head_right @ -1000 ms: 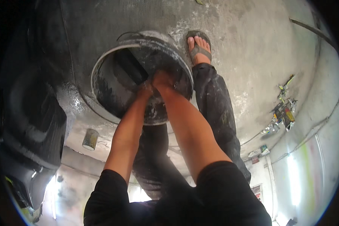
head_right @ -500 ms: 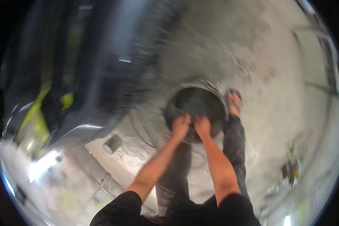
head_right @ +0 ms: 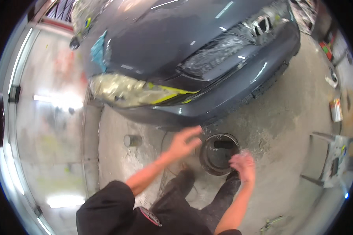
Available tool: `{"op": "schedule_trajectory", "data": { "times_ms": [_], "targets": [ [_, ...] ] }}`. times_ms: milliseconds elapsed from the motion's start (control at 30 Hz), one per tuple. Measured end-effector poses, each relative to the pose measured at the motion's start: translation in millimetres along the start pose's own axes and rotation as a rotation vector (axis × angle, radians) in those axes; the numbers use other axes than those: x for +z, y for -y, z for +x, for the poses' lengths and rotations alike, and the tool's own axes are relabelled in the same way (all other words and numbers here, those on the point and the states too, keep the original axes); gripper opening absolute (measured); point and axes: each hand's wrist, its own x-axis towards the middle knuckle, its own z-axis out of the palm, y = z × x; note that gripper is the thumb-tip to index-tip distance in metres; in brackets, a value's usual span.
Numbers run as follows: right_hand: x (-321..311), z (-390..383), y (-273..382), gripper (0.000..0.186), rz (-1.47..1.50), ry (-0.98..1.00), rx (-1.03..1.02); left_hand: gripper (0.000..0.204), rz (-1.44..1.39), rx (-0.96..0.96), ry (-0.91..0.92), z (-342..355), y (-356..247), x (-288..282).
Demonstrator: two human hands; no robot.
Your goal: Cleaning a car bumper and removing masking tape from a headlight.
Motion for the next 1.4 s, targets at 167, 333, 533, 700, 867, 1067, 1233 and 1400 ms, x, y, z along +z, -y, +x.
{"op": "schedule_trajectory", "data": {
  "times_ms": [167,333,533,700,867,1067,1233,1400],
  "targets": [
    [-129,-24,86,0.049,-1.935,-1.157,-0.106,0.043,0.716,0.461,-0.533,76,-74,-209],
    [-130,-36,114,0.031,-1.706,-0.887,-0.618,0.064,0.786,0.132,-0.783,194,-57,-376],
    [41,3,44,0.032,-1.175,-0.513,-0.608,0.018,0.834,0.268,-0.672,117,0,-296],
    [197,4,-10,0.054,-0.374,0.063,-0.057,0.011,0.541,0.195,-0.617,19,-26,-148],
    [204,18,-41,0.076,0.229,0.091,0.122,0.017,0.141,-0.087,-0.377,-62,-9,9],
    [73,46,-144,0.038,-0.327,-0.383,0.074,0.016,-0.032,-0.397,0.028,-119,93,134],
    [-41,89,-243,0.035,-0.979,-0.613,0.103,0.017,0.033,-0.411,0.164,-104,228,216],
    [-107,159,-307,0.045,-1.526,-0.361,0.42,0.027,0.182,-0.545,0.417,-70,376,275]
  ]
}}
